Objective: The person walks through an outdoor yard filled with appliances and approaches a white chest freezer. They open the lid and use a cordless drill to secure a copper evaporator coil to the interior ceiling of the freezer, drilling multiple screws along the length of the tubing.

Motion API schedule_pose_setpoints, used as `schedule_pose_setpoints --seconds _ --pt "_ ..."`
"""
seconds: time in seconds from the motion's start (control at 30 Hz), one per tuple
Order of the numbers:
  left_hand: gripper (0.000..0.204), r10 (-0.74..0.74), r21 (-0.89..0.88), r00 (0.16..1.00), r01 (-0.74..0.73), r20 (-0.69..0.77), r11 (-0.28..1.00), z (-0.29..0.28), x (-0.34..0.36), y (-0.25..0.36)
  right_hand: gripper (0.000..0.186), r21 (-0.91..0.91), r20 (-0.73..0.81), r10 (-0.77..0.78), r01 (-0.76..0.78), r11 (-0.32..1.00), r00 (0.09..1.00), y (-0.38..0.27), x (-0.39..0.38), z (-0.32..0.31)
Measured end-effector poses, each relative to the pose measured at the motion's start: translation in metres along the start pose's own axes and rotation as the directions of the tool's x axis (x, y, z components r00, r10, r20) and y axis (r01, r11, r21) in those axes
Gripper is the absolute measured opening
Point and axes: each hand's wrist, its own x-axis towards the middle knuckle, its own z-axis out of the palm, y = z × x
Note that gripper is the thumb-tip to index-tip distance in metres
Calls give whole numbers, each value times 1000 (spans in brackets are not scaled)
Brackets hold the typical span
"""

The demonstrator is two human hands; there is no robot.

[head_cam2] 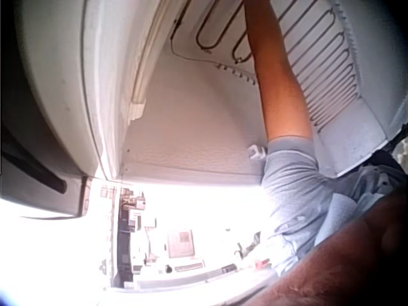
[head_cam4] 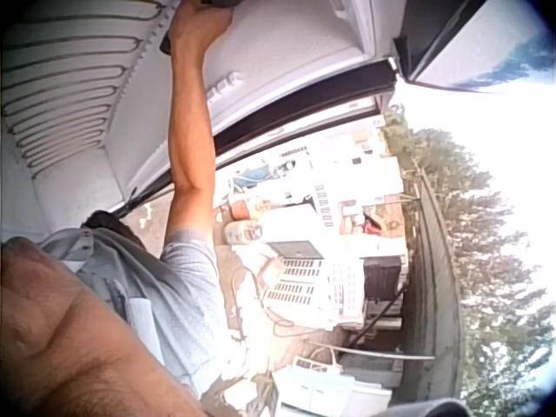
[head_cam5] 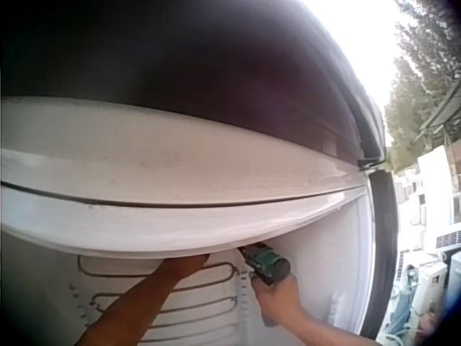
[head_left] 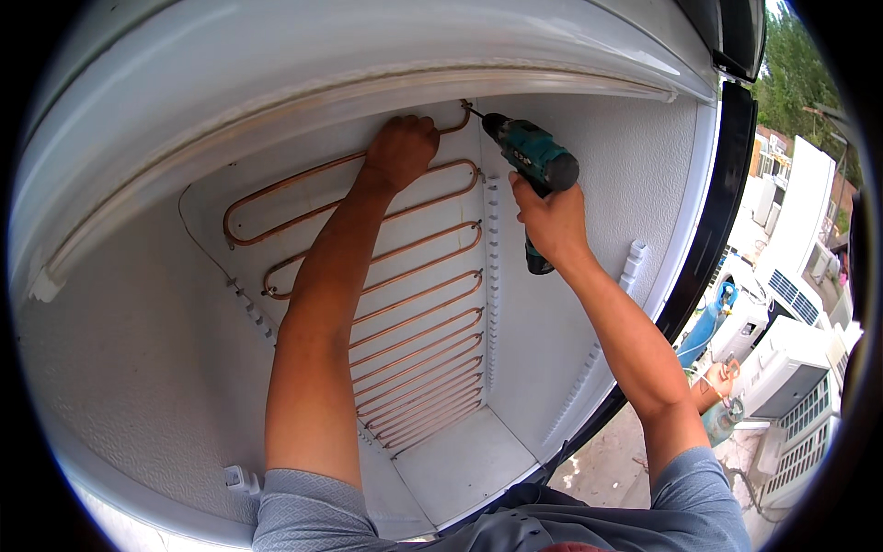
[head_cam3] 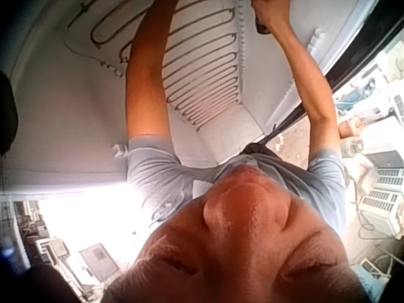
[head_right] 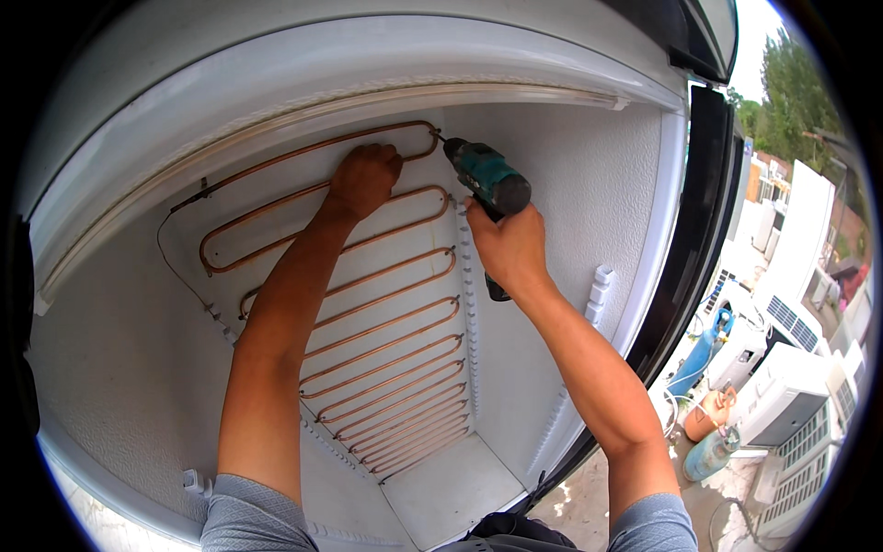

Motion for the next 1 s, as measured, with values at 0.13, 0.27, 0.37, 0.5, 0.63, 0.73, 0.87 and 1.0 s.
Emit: schedule_pose_setpoints --seconds 0.13,0.27,0.37,0.5,0.63,0.73,0.87,1.0 --pt "8 4 3 1000 -4 -14 1000 1 -1 -1 24 4 6 13 -13 1000 1000 0 -1 0" --pt "7 1 -1 1000 -1 -24 1000 4 -2 -3 25 8 8 19 -19 1000 1000 -3 -1 1" --pt "7 1 -12 1000 -1 -25 1000 3 -1 -1 25 -1 16 17 -17 1000 1000 -1 0 0" --pt "7 1 -14 1000 -2 -15 1000 2 -1 0 26 20 22 8 -8 1000 1000 5 2 2" --pt "7 1 -15 1000 -2 -31 1000 3 -1 0 25 49 33 -3 1 999 999 10 5 2" --pt "8 9 -20 999 -10 -51 1000 5 -3 -2 24 65 21 31 -32 997 999 8 4 4" --pt "10 -1 -10 1000 1 2 1000 0 -3 -2 25 35 -2 38 -38 999 999 1 -3 9" --pt "11 -7 -23 1000 7 -7 1000 2 -3 0 23 -130 17 -39 41 991 999 5 -7 13"
